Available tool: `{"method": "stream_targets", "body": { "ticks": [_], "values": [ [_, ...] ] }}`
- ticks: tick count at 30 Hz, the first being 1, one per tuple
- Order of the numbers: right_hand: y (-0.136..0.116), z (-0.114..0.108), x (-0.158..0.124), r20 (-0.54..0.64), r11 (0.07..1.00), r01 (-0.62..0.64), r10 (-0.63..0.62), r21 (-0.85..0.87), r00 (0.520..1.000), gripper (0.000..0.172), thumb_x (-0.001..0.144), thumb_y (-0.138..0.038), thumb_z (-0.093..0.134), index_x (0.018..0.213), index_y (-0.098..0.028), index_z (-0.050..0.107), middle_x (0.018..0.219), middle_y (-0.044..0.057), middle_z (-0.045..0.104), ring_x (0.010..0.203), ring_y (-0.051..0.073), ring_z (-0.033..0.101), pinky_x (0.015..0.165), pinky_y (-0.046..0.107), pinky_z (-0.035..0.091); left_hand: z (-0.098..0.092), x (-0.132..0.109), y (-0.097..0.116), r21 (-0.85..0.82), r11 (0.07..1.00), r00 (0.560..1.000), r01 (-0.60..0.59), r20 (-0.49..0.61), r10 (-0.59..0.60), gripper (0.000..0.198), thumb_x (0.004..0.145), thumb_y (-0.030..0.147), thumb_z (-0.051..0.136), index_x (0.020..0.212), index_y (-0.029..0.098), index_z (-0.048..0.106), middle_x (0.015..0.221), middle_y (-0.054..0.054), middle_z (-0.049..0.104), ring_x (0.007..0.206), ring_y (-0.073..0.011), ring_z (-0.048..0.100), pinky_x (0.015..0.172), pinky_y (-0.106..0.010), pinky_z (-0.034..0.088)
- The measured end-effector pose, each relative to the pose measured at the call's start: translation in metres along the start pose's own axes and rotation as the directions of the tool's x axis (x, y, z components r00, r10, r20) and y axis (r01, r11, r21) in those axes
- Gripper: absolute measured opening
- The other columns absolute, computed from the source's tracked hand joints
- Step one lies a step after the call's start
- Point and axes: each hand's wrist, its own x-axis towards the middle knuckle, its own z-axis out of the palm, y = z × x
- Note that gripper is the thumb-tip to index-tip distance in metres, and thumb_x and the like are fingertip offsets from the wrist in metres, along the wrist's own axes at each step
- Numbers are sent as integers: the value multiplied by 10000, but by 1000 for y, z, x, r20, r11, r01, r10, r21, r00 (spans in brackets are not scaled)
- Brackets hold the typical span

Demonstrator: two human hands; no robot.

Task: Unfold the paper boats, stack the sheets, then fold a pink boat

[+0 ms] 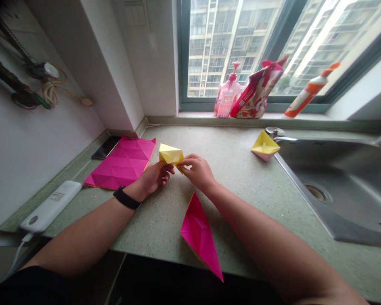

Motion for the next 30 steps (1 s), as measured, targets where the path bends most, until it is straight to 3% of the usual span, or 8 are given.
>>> {"method": "stream_targets", "body": {
  "ticks": [3,6,11,14,20,24,27,30],
  "values": [
    [2,2,0,8,1000,8,-8,1,1000,130,934,-369,812,945,-288,913,996,79,799,781,201,743,676,344,627,0,0,0,-9,1000,1000,12,6,-12,239,984,313,571,822,160,656,727,-18,659,474,-75,479,427,-199,341],
    [2,2,0,-26,1000,1,-1,9,1000,123,932,-374,820,909,-291,908,994,76,800,803,206,745,767,377,642,0,-1,-1,32,999,1000,0,8,0,252,1000,334,568,837,162,655,738,-21,664,476,-77,495,423,-195,350],
    [-4,1,2,-78,986,-79,91,148,993,278,907,-541,815,906,-278,906,1131,111,765,900,233,739,742,396,654,1,1,0,323,946,997,-38,-45,56,297,1034,354,536,815,176,629,691,-2,625,430,-79,464,383,-204,305],
    [-12,-1,3,-55,944,-135,158,300,986,394,831,-658,851,896,-274,904,1186,121,726,985,257,737,779,415,669,0,2,1,413,910,997,-39,-41,62,329,1045,358,505,791,181,613,669,8,594,419,-80,452,375,-208,304],
    [-27,-6,3,25,817,-228,254,530,967,398,721,-652,945,865,-284,899,1213,111,712,1140,295,705,942,467,637,0,2,1,392,920,998,-21,-45,42,343,1050,348,447,794,178,600,706,-9,602,430,-79,453,378,-207,304],
    [-32,-6,3,116,715,-277,267,642,957,361,676,-595,989,836,-286,891,1266,105,725,1248,313,670,1062,498,566,-1,2,3,294,954,992,-50,-93,80,250,1054,368,477,976,184,628,815,-10,633,470,-80,489,390,-191,320],
    [-34,-6,4,163,597,-310,288,740,944,340,633,-541,1021,798,-283,873,1264,88,752,1265,306,670,1110,495,527,-3,4,5,237,968,984,-84,-135,119,212,1048,359,506,1131,201,621,883,-7,645,496,-79,513,402,-179,333],
    [-33,-6,7,179,453,-330,344,828,922,357,606,-513,1035,807,-276,858,1237,69,786,1170,285,709,1065,475,551,-5,7,6,269,958,974,-103,-167,151,205,1041,303,487,1149,192,620,900,-14,647,490,-75,507,406,-181,348]
  ]
}}
